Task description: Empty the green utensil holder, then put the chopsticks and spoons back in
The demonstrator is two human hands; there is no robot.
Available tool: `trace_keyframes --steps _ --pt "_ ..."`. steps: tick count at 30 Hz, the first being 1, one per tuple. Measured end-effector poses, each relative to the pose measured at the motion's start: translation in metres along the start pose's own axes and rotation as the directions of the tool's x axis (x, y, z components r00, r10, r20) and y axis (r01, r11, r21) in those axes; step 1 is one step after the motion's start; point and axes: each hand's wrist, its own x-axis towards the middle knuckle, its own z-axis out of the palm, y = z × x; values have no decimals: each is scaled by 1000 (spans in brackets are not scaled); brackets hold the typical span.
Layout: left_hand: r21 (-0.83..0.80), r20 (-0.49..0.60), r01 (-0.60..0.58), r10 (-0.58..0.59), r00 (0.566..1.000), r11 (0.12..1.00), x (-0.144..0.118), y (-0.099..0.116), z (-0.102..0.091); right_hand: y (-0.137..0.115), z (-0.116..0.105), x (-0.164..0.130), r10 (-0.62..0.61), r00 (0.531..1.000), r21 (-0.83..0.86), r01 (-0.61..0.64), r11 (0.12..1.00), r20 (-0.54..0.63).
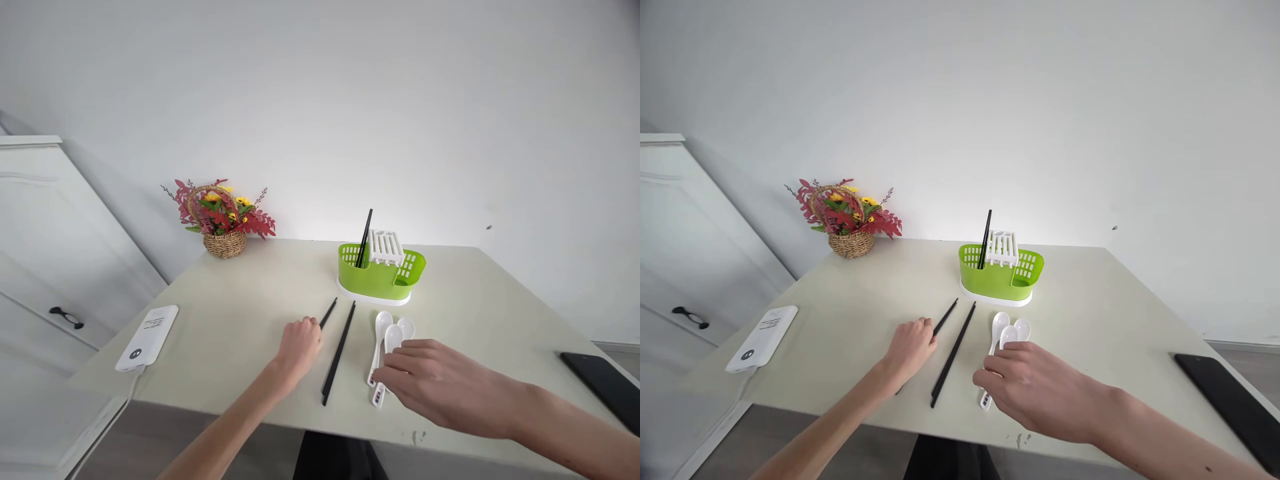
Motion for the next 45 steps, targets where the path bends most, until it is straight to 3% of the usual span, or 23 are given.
trace_keyframes --steps 3,7,13,16,19,21,23,27,37,41,45 --pt "-1 4 -58 58 998 998 0 14 6 0 1 -12 31 999 18 -31 999 -14" --pt "-48 -7 -35 35 999 998 7 18 4 2 1 -23 54 999 25 -54 998 1" --pt "-56 -29 9 -10 1000 998 17 -1 -28 7 0 -29 80 997 95 -78 992 -14" --pt "-294 -186 -4 -53 981 956 22 -11 -50 10 3 -27 83 995 152 -74 986 -48" --pt "-604 -327 -100 -132 936 790 27 -17 -61 13 7 -20 85 995 177 -75 981 -48" --pt "-719 -347 -149 -165 923 679 30 -18 -61 14 9 -13 78 997 176 -71 982 -30" --pt "-758 -344 -164 -173 923 632 31 -19 -57 15 8 -6 73 997 169 -70 983 -10" --pt "-759 -334 -163 -162 928 630 30 -21 -48 18 6 9 110 994 222 -108 969 3" --pt "-720 -389 -226 -113 914 656 14 -27 -32 19 2 42 277 955 467 -199 862 -104" --pt "-715 -402 -229 -120 908 661 13 -27 -29 25 -3 66 363 904 512 -208 833 -224" --pt "-719 -388 -229 -105 916 656 9 -27 -28 30 -11 93 445 822 561 -192 805 -356"
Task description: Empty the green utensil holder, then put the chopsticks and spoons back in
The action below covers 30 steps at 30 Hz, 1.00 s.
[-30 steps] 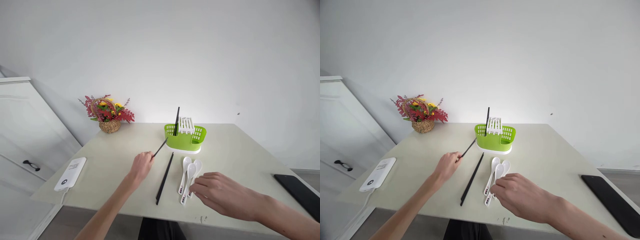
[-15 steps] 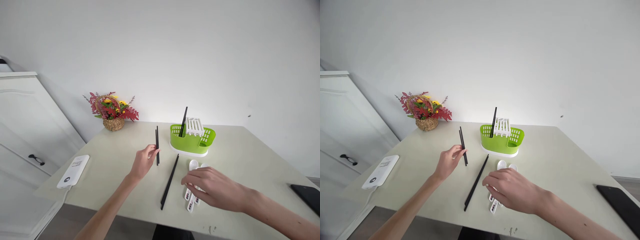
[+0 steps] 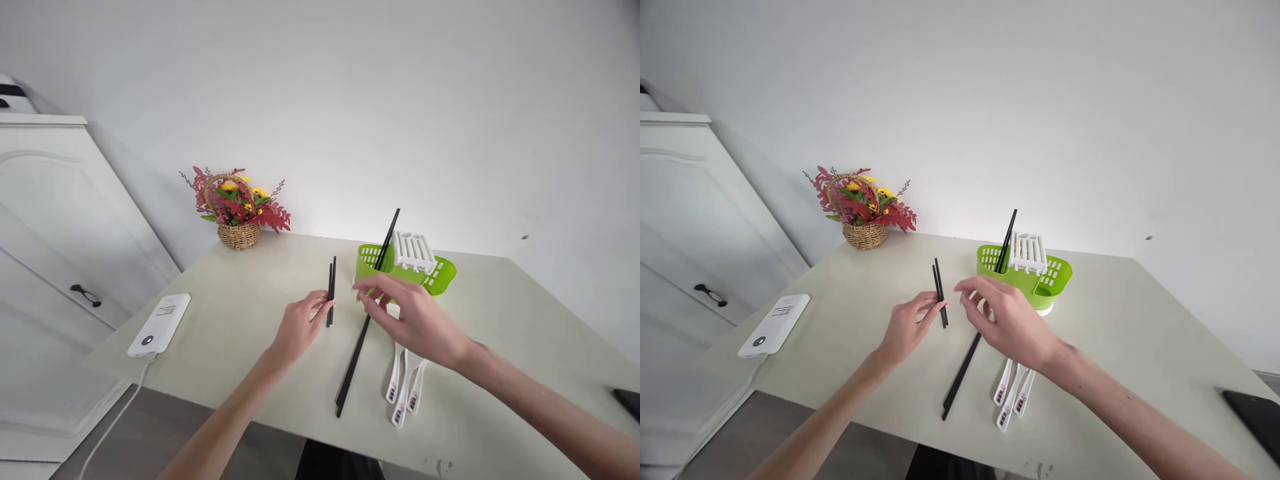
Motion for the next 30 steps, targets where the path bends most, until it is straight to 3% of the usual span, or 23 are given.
trace_keyframes --steps 4,11,21,26,28,30 --pt "15 56 13 -13 998 1000 -5 -1 0 -6 7 20 -6 993 53 13 999 -117" --pt "-17 83 25 -23 996 1000 -5 -9 7 -8 14 46 -132 989 20 134 991 -65" --pt "-86 140 25 -13 990 996 4 -18 12 -6 8 51 58 998 50 -58 997 4" --pt "-4 194 60 -58 979 998 -1 -48 24 -4 -25 37 151 981 73 -143 987 -123" --pt "6 163 84 -84 983 996 -2 -63 27 -6 -51 33 190 950 128 -162 979 -248" --pt "-5 113 110 -109 988 994 -1 -74 27 -8 -79 35 209 888 162 -154 975 -410"
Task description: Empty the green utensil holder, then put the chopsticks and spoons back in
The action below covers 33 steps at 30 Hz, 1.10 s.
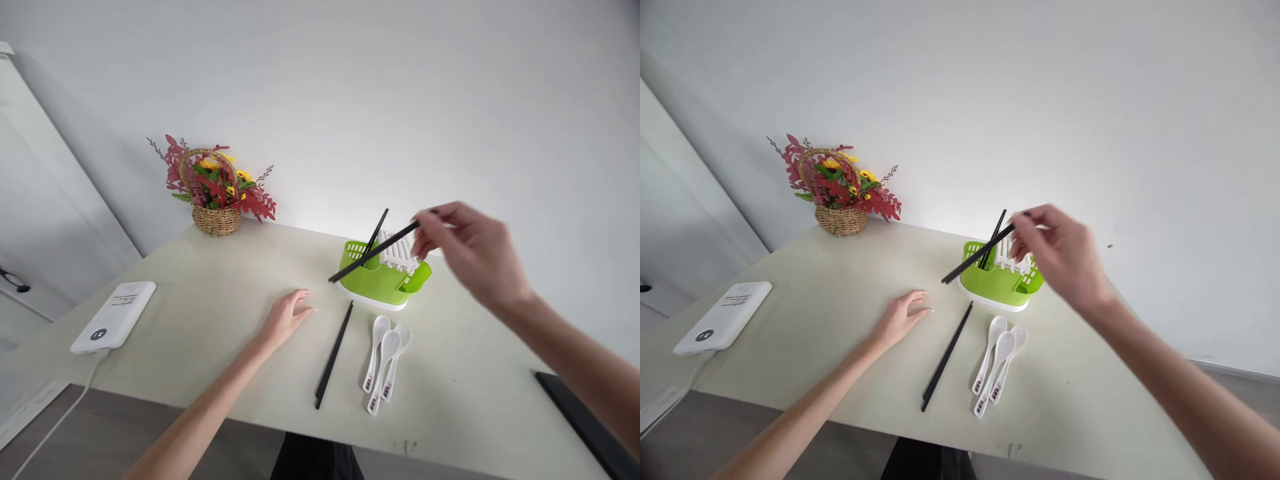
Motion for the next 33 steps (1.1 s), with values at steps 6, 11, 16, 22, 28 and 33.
trace_keyframes --steps 6,11,16,22,28,33 --pt "-37 -38 -3 1 999 999 0 1 -6 12 -30 47 61 958 -21 -70 997 -279" --pt "-47 -29 6 -7 1000 999 -2 5 -6 55 -5 79 107 982 -152 -131 980 -155" --pt "-49 -23 10 -11 1000 999 -2 6 -6 77 29 92 194 980 -304 -172 937 43" --pt "-63 -10 18 -19 1000 998 -2 6 -5 97 51 97 268 956 -444 -189 876 122" --pt "-83 10 13 -12 1000 996 -1 5 -8 98 48 94 107 993 -598 -56 800 50" --pt "-48 36 7 -5 999 999 0 6 -10 77 37 38 -130 970 -619 231 751 205"
